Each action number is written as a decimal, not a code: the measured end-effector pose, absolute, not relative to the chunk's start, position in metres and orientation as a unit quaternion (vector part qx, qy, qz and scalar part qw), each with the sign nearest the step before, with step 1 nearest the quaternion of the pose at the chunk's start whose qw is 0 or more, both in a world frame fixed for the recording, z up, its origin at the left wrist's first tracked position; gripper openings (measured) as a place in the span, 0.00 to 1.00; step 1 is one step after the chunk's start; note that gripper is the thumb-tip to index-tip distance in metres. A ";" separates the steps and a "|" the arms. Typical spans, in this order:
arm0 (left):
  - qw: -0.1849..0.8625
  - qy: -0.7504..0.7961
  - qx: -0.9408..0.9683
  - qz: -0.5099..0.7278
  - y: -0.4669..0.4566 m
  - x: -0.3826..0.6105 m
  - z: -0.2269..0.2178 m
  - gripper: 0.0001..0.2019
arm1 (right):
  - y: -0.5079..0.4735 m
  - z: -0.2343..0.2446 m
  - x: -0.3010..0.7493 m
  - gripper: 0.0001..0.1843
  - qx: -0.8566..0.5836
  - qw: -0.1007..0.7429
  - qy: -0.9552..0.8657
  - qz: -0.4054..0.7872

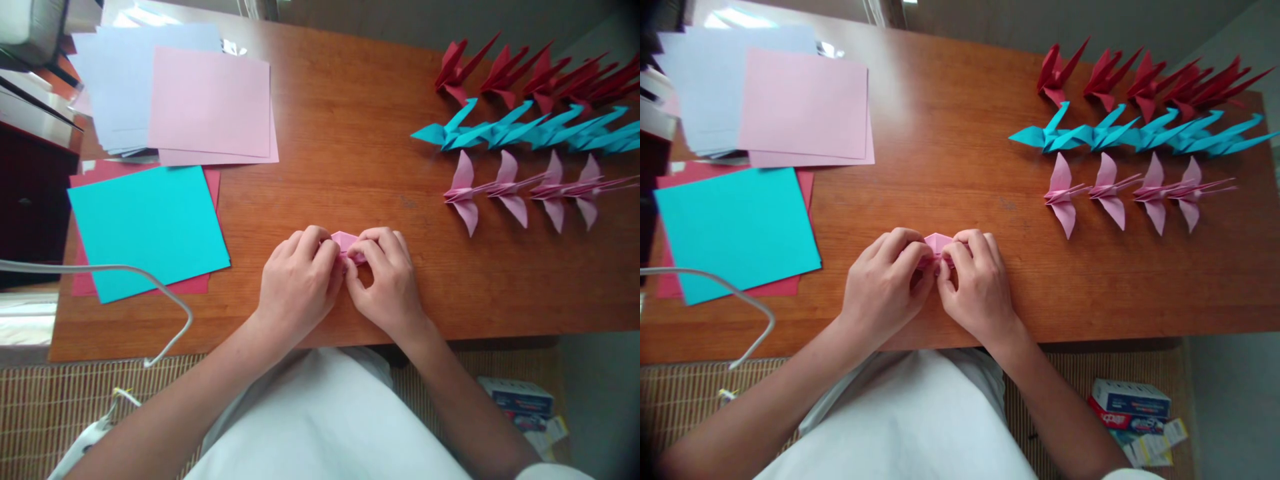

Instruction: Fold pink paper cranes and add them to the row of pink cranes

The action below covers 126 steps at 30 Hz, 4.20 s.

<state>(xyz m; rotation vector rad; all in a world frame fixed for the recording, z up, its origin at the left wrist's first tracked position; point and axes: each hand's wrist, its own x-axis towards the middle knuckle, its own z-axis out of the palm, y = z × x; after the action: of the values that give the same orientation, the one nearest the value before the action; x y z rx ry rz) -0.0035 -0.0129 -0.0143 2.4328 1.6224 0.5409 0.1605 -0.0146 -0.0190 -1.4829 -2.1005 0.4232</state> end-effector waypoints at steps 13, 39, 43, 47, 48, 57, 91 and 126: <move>0.080 0.539 0.817 0.186 -0.013 -0.006 -0.016 0.06 | -0.015 -0.027 0.167 0.18 -0.556 0.285 -0.768 0.145; 0.048 0.470 0.871 0.133 -0.062 -0.012 -0.012 0.28 | -0.002 -0.017 0.169 0.16 -0.547 0.262 -0.781 0.152; 0.039 0.465 0.875 0.131 -0.060 -0.015 -0.011 0.29 | 0.006 -0.010 0.171 0.22 -0.484 0.197 -0.838 0.158; 0.023 0.465 0.876 0.125 -0.056 -0.020 -0.011 0.28 | 0.009 -0.004 0.173 0.14 -0.495 0.158 -0.844 0.134; 0.020 0.467 0.876 0.120 -0.055 -0.021 -0.010 0.27 | 0.009 -0.004 0.174 0.13 -0.499 0.150 -0.844 0.129; 0.011 0.502 0.858 0.107 -0.046 -0.031 -0.004 0.28 | -0.016 -0.005 0.165 0.09 -0.535 0.123 -0.823 0.149; 0.014 0.396 0.893 0.215 -0.032 -0.045 -0.016 0.06 | -0.019 -0.019 0.182 0.07 -0.373 0.261 -0.890 0.028; 0.146 0.516 0.808 0.244 -0.029 -0.029 -0.012 0.08 | -0.019 -0.019 0.163 0.07 -0.491 0.224 -0.824 0.169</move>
<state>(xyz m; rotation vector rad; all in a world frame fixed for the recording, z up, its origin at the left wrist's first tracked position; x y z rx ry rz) -0.0291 -0.0288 -0.0121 2.3273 1.4856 0.7015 0.1626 -0.0194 -0.0185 -1.3563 -2.2752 0.4672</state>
